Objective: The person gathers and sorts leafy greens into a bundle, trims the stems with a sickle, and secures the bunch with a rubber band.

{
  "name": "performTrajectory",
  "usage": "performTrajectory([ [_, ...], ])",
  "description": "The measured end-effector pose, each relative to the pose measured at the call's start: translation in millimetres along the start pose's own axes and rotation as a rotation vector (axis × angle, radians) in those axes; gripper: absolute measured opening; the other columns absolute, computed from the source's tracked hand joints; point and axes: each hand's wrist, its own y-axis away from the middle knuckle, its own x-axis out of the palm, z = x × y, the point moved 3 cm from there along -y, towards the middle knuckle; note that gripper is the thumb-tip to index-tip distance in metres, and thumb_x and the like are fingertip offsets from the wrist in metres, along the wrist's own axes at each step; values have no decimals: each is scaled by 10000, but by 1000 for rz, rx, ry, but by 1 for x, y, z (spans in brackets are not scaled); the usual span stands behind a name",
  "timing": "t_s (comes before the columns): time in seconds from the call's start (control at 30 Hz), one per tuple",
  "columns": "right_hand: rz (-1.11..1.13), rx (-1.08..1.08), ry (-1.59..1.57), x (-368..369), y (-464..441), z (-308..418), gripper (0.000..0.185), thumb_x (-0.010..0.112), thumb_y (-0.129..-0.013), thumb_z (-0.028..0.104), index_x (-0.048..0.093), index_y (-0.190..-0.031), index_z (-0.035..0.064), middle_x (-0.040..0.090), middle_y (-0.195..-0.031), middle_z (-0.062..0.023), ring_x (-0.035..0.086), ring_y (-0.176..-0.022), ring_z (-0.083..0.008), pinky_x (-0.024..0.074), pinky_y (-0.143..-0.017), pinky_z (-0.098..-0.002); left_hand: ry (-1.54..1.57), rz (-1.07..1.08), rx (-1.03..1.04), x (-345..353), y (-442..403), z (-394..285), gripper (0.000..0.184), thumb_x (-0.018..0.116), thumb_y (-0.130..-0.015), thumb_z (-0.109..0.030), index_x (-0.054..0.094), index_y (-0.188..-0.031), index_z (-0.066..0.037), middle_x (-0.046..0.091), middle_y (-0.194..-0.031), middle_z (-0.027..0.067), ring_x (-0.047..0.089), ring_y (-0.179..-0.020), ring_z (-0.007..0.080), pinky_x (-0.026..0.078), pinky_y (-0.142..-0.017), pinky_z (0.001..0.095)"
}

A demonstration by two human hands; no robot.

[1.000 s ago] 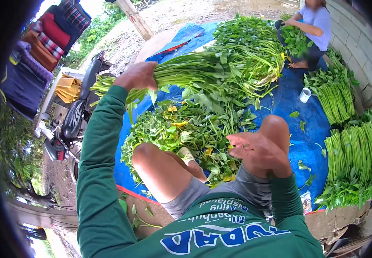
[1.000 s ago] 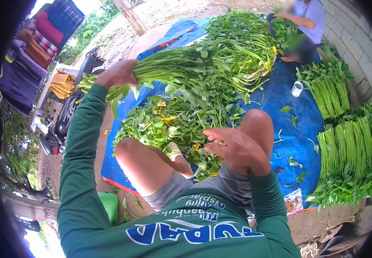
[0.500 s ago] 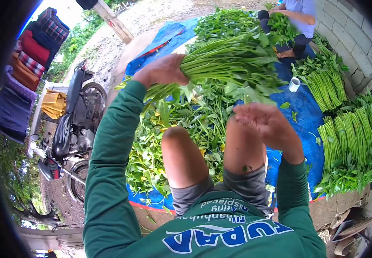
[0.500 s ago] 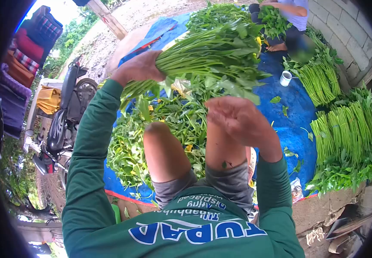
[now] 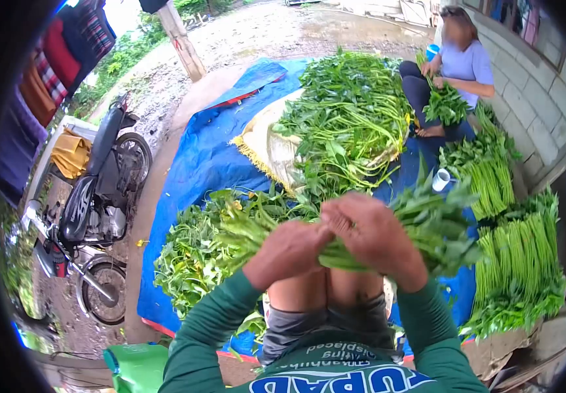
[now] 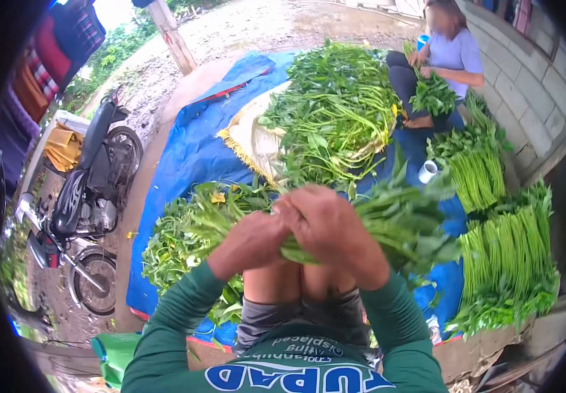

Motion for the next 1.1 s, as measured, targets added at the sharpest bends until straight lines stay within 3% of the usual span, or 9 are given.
performTrajectory([
  [0.17, 22, 138, 309, 43, 33, -27, 265, 675, -1048, 279, 751, -962, 40, 710, -892, -189, 678, -856, -417, 539, -748, -532, -136, -86, 23, 24, 39, -7, 198, 613, -953, -193, 630, -1129, -102, 660, -872, 107, 697, -795, 318, 533, -703, 450],
  [0.3, -18, 158, 338, 71, 81, -43, 162, 704, -1013, 203, 740, -1016, 45, 718, -918, -162, 673, -834, -390, 533, -750, -513, -149, -58, -65, 48, 62, -24, 255, 640, -922, -196, 634, -1161, -107, 605, -885, 69, 646, -828, 257, 513, -756, 378],
  [0.53, -120, 49, 341, 104, 141, -40, 240, 785, -928, 175, 718, -1107, 30, 695, -1039, -110, 660, -982, -334, 513, -857, -466, -312, -42, -152, 84, 103, -52, 441, 669, -922, -184, 601, -1355, -135, 644, -1187, 77, 648, -1061, 270, 525, -955, 435],
  [0.57, -87, 59, 338, 105, 145, -38, 246, 785, -928, 179, 719, -1110, 28, 693, -1061, -115, 658, -1000, -337, 515, -868, -466, -292, -46, -163, 90, 113, -57, 566, 721, -885, -202, 579, -1427, -130, 622, -1311, 132, 622, -1203, 323, 496, -1060, 476],
  [0.7, 45, 102, 342, 103, 155, -23, 317, 794, -923, 220, 726, -1158, 18, 675, -1149, -132, 639, -1085, -344, 513, -910, -480, -85, 61, -278, 80, 134, -73, 866, 868, -752, -269, 535, -1532, -89, 559, -1493, 196, 533, -1408, 383, 407, -1209, 527],
  [0.87, 261, 161, 515, 93, 147, 7, 505, 792, -914, 297, 695, -1307, -4, 660, -1247, -132, 594, -1201, -324, 480, -939, -440, 149, 145, -368, 46, 136, -89, 786, 905, -775, -318, 622, -1453, -40, 573, -1529, 216, 538, -1447, 383, 415, -1218, 509],
  [0.9, 306, 143, 521, 91, 149, 7, 543, 793, -896, 329, 686, -1308, -8, 654, -1192, -125, 595, -1136, -313, 466, -924, -426, 168, 141, -366, 45, 137, -90, 752, 905, -781, -312, 642, -1428, -35, 596, -1502, 216, 555, -1434, 380, 426, -1210, 507],
  [0.97, 394, 167, 460, 85, 147, 11, 521, 802, -879, 324, 696, -1269, -4, 640, -1124, -116, 590, -1079, -304, 469, -905, -430, 299, 95, -355, 35, 140, -89, 574, 886, -841, -274, 709, -1314, -2, 662, -1411, 231, 603, -1380, 394, 467, -1174, 499],
  [1.1, 458, 188, 339, 84, 154, 17, 399, 843, -815, 255, 716, -1100, 7, 590, -986, -103, 595, -951, -292, 513, -831, -430, 16, -94, -677, 0, 149, -68, 470, 824, -921, -259, 699, -1259, 42, 651, -1373, 267, 627, -1280, 435, 492, -1099, 532],
])
